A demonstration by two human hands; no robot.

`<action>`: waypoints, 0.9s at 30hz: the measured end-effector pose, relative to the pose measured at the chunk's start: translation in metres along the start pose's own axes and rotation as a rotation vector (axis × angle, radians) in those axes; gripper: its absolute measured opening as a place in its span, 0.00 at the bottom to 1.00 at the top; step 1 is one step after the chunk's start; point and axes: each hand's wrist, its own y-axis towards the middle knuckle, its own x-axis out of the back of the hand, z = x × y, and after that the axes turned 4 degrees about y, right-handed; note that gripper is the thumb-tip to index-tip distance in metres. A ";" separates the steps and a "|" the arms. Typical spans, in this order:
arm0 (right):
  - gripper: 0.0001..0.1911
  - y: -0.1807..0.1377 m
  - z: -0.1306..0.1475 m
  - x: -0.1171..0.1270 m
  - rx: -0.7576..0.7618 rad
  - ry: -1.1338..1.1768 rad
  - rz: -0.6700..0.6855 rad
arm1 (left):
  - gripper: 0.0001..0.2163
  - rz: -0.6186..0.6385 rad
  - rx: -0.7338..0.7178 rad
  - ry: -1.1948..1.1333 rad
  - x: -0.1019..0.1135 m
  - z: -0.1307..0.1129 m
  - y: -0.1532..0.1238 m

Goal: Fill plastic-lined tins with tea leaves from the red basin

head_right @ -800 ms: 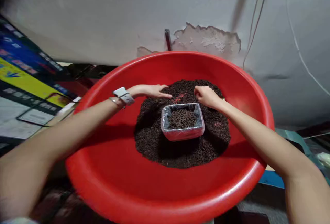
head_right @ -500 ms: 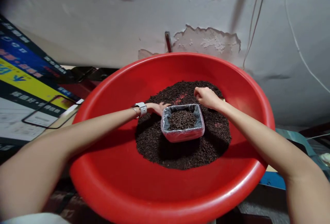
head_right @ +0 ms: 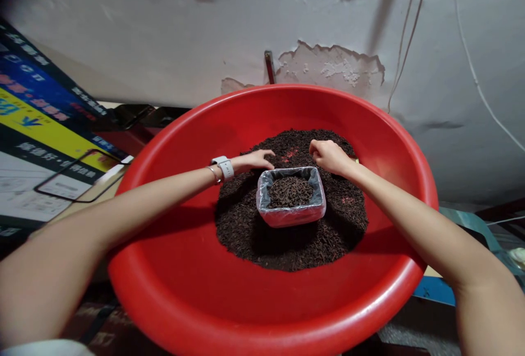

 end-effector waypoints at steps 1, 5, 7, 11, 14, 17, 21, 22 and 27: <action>0.11 0.000 0.000 0.000 0.007 0.008 -0.012 | 0.30 -0.027 -0.037 -0.112 0.009 -0.008 -0.003; 0.11 0.002 0.000 0.000 0.021 0.010 -0.015 | 0.22 -0.133 -0.226 -0.536 0.040 -0.043 -0.029; 0.11 0.002 0.001 -0.001 0.016 0.004 -0.001 | 0.21 -0.139 -0.320 -0.663 0.048 -0.059 -0.048; 0.12 0.001 0.004 0.000 -0.008 -0.005 0.018 | 0.22 -0.062 -0.473 -0.707 0.050 -0.083 -0.083; 0.11 0.001 0.004 0.000 -0.011 -0.010 0.018 | 0.21 -0.021 -0.561 -0.637 0.047 -0.093 -0.101; 0.11 0.001 0.004 0.000 -0.014 0.006 0.019 | 0.20 0.005 -0.603 -0.568 0.043 -0.097 -0.108; 0.11 0.000 0.005 0.000 -0.037 0.017 0.033 | 0.19 -0.016 -0.634 -0.534 0.036 -0.097 -0.106; 0.12 0.000 0.005 0.000 -0.037 0.025 0.035 | 0.19 -0.025 -0.640 -0.525 0.035 -0.097 -0.105; 0.11 0.001 0.004 -0.001 -0.027 0.038 0.035 | 0.23 0.010 -0.680 -0.483 0.037 -0.099 -0.109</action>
